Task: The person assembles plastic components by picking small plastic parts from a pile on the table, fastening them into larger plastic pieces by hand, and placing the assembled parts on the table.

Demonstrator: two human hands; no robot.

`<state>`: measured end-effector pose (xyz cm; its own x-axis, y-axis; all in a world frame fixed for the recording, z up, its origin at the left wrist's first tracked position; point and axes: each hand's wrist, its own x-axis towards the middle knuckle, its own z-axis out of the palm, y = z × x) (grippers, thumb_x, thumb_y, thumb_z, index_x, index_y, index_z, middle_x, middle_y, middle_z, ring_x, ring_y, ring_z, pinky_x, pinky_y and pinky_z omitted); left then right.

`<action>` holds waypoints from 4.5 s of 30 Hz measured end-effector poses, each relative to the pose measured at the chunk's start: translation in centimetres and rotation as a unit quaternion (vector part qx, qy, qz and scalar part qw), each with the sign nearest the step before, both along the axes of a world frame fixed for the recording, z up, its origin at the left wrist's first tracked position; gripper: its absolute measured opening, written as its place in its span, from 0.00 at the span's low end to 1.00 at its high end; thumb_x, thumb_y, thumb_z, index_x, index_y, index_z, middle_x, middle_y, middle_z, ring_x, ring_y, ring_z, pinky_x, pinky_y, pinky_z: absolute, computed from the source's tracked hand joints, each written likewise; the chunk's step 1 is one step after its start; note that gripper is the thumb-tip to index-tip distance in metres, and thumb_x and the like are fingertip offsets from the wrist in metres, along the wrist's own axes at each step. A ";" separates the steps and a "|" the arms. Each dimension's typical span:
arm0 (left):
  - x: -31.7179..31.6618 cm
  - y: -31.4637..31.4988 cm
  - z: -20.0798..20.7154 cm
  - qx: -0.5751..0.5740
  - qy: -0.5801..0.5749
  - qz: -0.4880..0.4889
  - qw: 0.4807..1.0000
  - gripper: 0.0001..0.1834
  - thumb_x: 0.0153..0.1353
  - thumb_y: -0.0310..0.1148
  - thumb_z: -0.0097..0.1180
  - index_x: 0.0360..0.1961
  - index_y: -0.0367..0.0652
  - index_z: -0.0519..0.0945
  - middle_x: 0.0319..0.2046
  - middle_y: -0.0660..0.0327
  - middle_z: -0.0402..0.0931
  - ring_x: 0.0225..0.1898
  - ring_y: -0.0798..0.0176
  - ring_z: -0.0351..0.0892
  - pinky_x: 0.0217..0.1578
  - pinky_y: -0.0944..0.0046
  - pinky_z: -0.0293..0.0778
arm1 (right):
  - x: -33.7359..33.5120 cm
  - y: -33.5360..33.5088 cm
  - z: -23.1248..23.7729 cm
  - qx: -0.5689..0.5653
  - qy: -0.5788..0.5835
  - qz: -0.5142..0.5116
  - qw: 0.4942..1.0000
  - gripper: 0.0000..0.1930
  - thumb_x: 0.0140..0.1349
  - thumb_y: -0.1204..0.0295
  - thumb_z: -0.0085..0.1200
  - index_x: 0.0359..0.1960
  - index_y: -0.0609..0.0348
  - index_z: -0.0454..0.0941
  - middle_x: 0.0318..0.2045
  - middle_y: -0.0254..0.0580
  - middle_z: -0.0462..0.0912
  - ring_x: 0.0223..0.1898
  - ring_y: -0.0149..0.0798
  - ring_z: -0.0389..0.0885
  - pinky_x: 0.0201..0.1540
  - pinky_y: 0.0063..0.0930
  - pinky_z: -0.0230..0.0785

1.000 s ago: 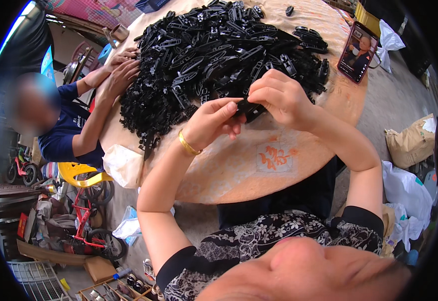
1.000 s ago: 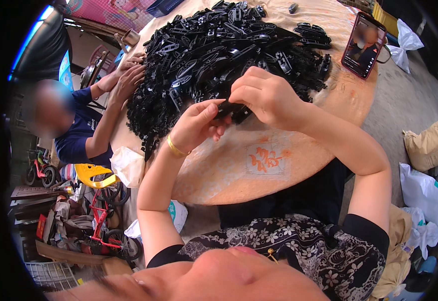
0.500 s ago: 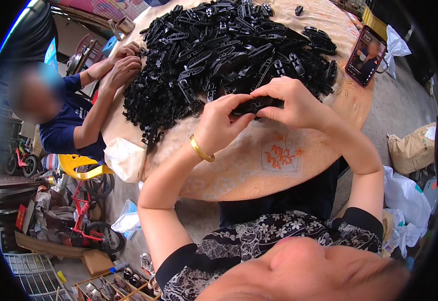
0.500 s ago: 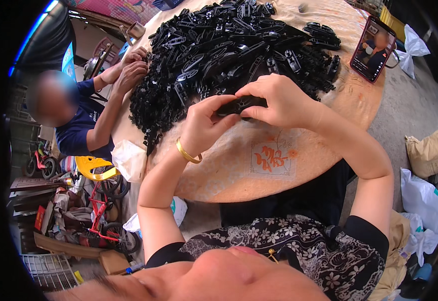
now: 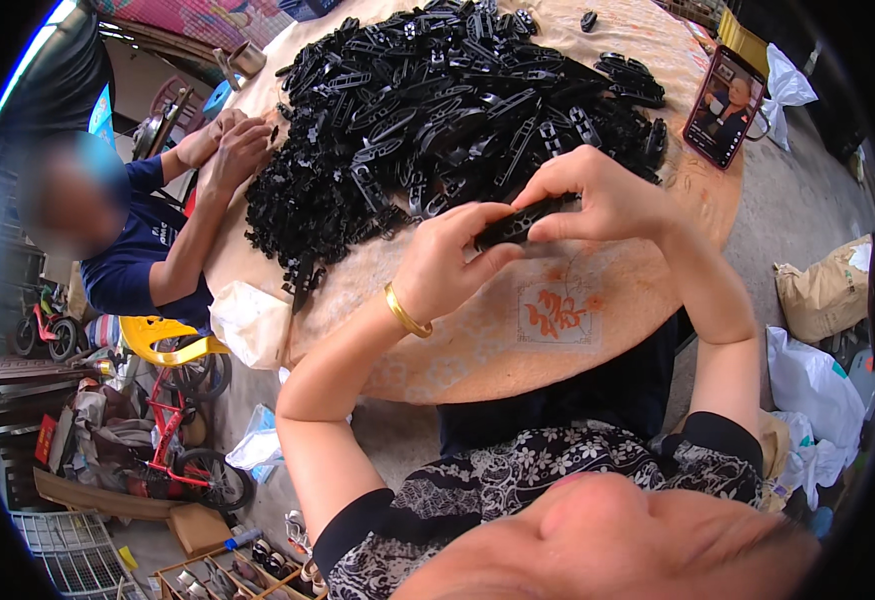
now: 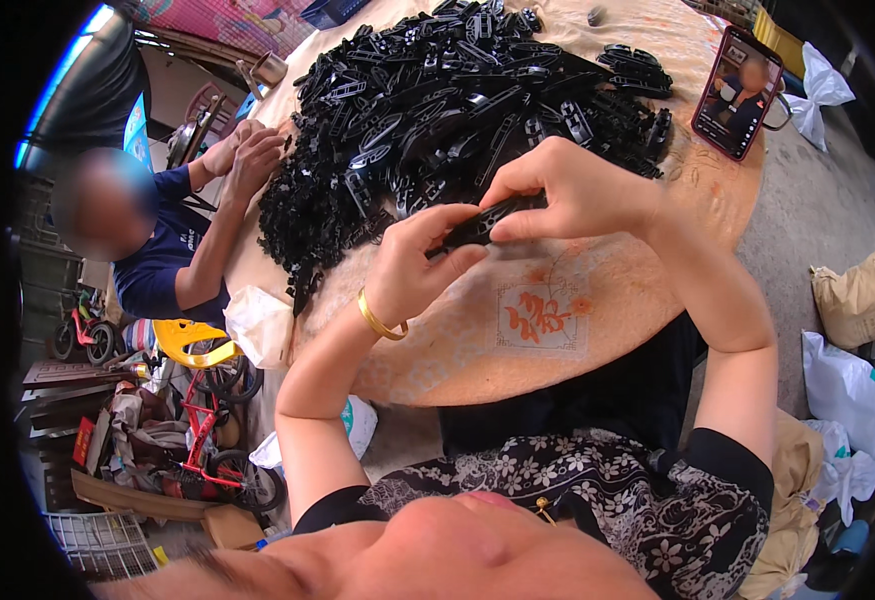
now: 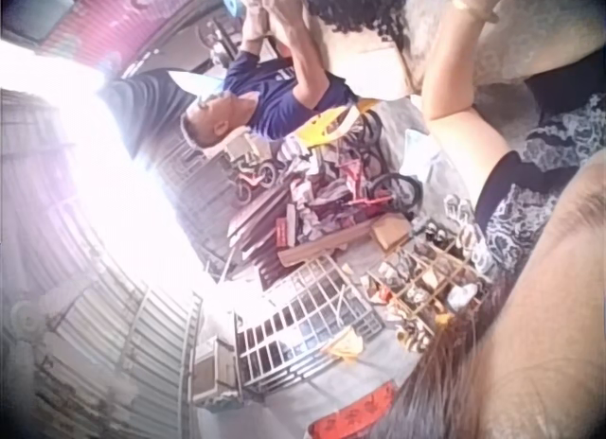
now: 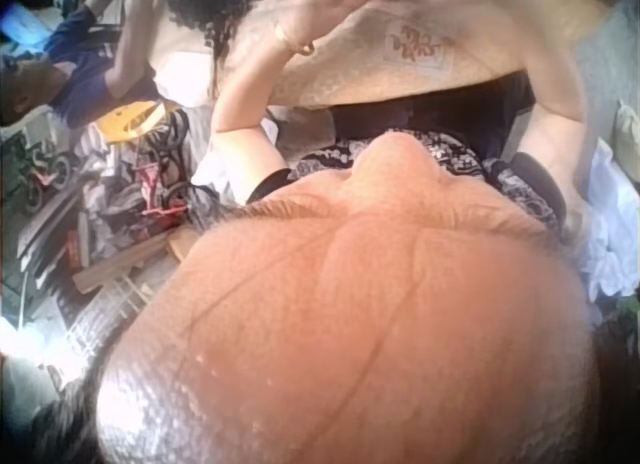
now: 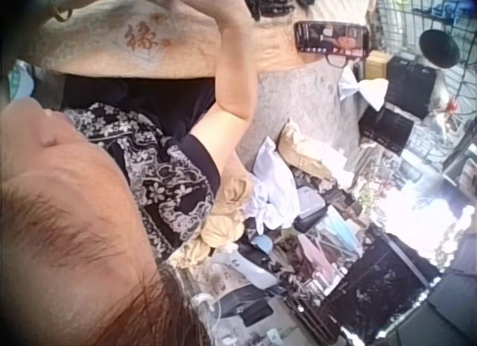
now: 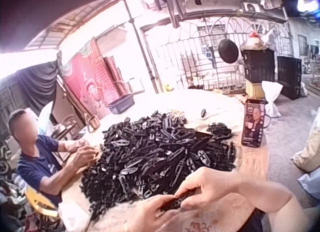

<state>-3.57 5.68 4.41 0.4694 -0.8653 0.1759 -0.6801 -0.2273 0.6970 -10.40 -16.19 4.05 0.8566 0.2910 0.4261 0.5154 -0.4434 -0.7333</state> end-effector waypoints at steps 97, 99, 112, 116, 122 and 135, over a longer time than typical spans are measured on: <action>7.3 -6.0 4.3 -0.451 0.595 0.135 0.651 0.18 0.67 0.37 0.43 0.47 0.30 0.64 0.43 0.46 0.65 0.38 0.55 0.68 0.40 0.61 0.72 | 0.4 0.5 -0.6 -0.088 0.059 0.090 0.990 0.13 0.44 0.67 0.64 0.29 0.62 0.81 0.21 0.46 0.79 0.23 0.41 0.78 0.27 0.29 0.69; 7.7 -5.8 4.0 -0.440 0.607 0.120 0.651 0.18 0.67 0.38 0.42 0.47 0.31 0.65 0.42 0.47 0.65 0.36 0.57 0.68 0.36 0.63 0.72 | 0.4 0.5 -0.7 -0.090 0.043 0.092 0.991 0.13 0.44 0.67 0.64 0.30 0.63 0.81 0.21 0.46 0.80 0.23 0.42 0.78 0.27 0.30 0.70; 8.7 -5.6 4.0 -0.448 0.639 0.079 0.620 0.26 0.68 0.49 0.35 0.38 0.33 0.74 0.25 0.54 0.72 0.21 0.65 0.64 0.19 0.68 0.62 | 0.3 0.5 -0.7 -0.102 0.047 0.090 0.990 0.14 0.44 0.66 0.65 0.30 0.62 0.82 0.22 0.47 0.80 0.24 0.43 0.78 0.28 0.30 0.70; 8.5 -5.8 4.1 -0.468 0.639 0.117 0.599 0.27 0.68 0.49 0.36 0.38 0.31 0.73 0.28 0.50 0.74 0.26 0.59 0.72 0.28 0.62 0.74 | 0.4 0.5 -0.8 -0.092 0.040 0.094 0.991 0.14 0.44 0.66 0.65 0.30 0.63 0.82 0.22 0.47 0.80 0.25 0.43 0.79 0.29 0.30 0.70; 7.0 -6.2 5.4 -0.471 0.623 0.156 0.604 0.26 0.68 0.48 0.37 0.39 0.31 0.74 0.30 0.52 0.74 0.29 0.59 0.72 0.33 0.60 0.74 | 0.3 0.5 -0.6 -0.094 0.046 0.091 0.990 0.14 0.44 0.66 0.65 0.30 0.63 0.82 0.22 0.47 0.80 0.25 0.42 0.79 0.29 0.30 0.70; -7.7 -2.7 9.8 -0.379 -0.531 0.047 0.757 0.09 0.62 0.26 0.48 0.40 0.54 0.73 0.38 0.60 0.76 0.34 0.60 0.72 0.33 0.68 0.72 | -0.4 0.5 -0.4 -0.072 0.031 0.106 0.991 0.12 0.44 0.67 0.64 0.29 0.60 0.81 0.22 0.46 0.80 0.24 0.43 0.78 0.27 0.30 0.69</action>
<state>-11.24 2.95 14.18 -0.2309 -0.2984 0.9261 -0.9537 -0.1189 -0.2761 -10.77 -15.65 3.63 0.7930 0.5205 0.3166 0.5645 -0.4323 -0.7032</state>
